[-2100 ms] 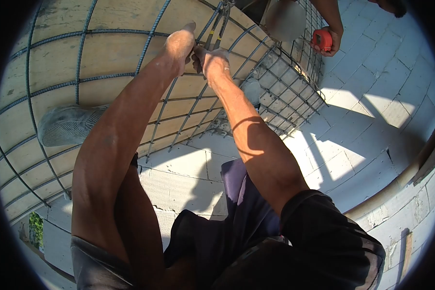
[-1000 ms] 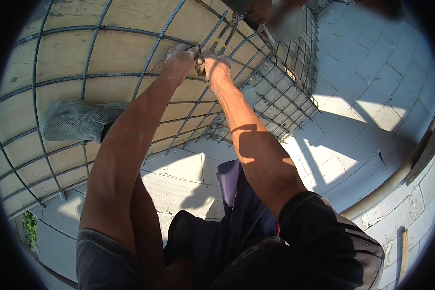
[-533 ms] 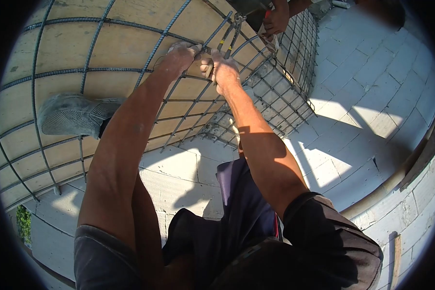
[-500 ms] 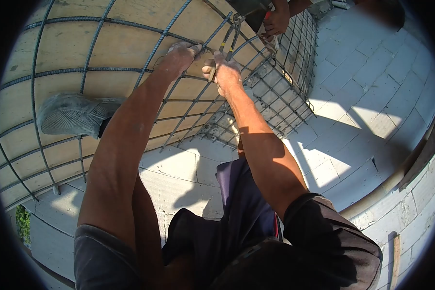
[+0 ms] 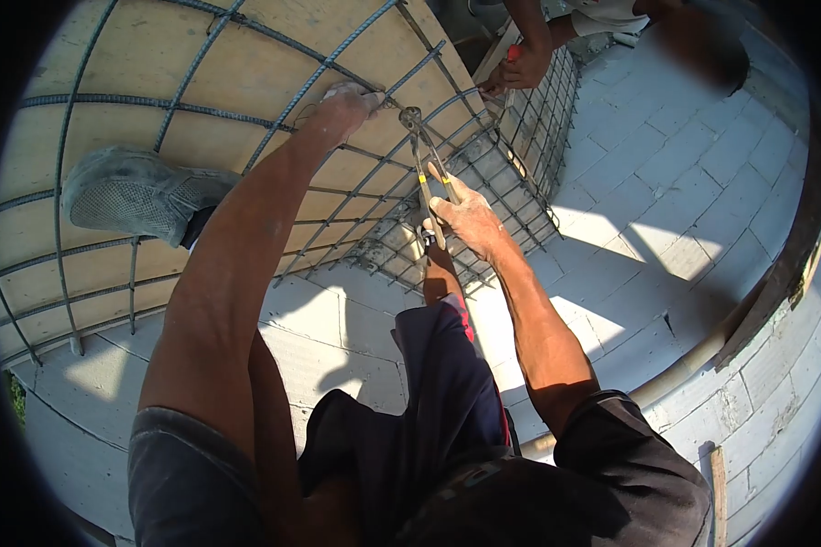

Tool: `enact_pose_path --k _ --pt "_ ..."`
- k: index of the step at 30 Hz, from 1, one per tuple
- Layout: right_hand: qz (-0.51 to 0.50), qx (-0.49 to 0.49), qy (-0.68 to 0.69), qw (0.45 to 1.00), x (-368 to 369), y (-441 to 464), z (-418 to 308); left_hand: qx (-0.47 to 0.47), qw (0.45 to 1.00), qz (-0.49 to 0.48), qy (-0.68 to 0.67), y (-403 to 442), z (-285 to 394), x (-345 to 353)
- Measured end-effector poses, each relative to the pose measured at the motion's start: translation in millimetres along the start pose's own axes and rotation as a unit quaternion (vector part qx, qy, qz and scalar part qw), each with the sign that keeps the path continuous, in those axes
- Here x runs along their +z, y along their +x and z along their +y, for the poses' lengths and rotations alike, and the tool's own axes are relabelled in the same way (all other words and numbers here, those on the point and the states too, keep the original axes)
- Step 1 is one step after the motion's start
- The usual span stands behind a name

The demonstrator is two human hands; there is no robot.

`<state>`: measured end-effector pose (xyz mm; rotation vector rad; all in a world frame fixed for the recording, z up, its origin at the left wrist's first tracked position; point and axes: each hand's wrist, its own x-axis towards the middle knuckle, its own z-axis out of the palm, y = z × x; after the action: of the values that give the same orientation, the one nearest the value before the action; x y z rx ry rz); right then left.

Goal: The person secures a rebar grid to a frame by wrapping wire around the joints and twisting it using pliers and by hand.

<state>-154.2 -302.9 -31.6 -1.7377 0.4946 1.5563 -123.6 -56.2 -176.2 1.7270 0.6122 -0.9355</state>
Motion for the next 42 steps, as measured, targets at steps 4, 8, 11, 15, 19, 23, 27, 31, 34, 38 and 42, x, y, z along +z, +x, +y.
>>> enact_pose_path --k 4,8,11,15,19,23,27,31,34,38,42 --pt "-0.001 0.02 -0.146 0.989 -3.8 -6.4 -23.2 0.005 0.999 -0.005 0.035 -12.1 11.0 -6.9" --pt "0.003 -0.006 -0.196 0.98 -4.5 2.6 -25.2 0.044 0.997 0.009 0.058 -5.7 0.8 -1.2" --pt "-0.003 0.002 -0.23 0.973 -5.4 0.4 -42.3 0.109 0.987 0.03 0.117 -4.8 -4.6 -0.4" --pt "0.003 0.005 -0.266 0.964 -7.9 1.2 -51.4 0.153 0.977 0.06 0.133 0.2 -14.1 4.9" --pt "-0.006 0.009 -0.277 0.961 -14.8 -3.6 -66.0 0.138 0.984 0.05 0.097 8.5 -20.8 9.2" --pt "-0.011 0.022 -0.311 0.95 -16.8 -11.5 -81.4 0.161 0.982 0.052 0.084 13.8 -30.1 12.1" --pt "-0.008 -0.028 -0.328 0.944 -21.7 -7.1 -73.8 0.035 0.998 0.027 0.052 12.6 -16.1 8.9" --pt "-0.041 -0.002 -0.268 0.963 -28.8 4.2 -63.0 0.112 0.989 0.026 0.096 5.3 -14.5 4.4" --pt "-0.041 0.011 -0.264 0.964 -26.9 5.4 -69.6 0.072 0.993 0.02 0.088 -0.5 -3.4 2.7" --pt "-0.016 0.046 -0.194 0.98 -23.0 2.3 -72.7 0.093 0.985 0.02 0.141 -1.3 -5.9 0.8" --pt "-0.023 0.021 -0.235 0.971 -23.5 0.2 -80.3 0.116 0.983 0.023 0.139 -4.1 -5.6 1.0"
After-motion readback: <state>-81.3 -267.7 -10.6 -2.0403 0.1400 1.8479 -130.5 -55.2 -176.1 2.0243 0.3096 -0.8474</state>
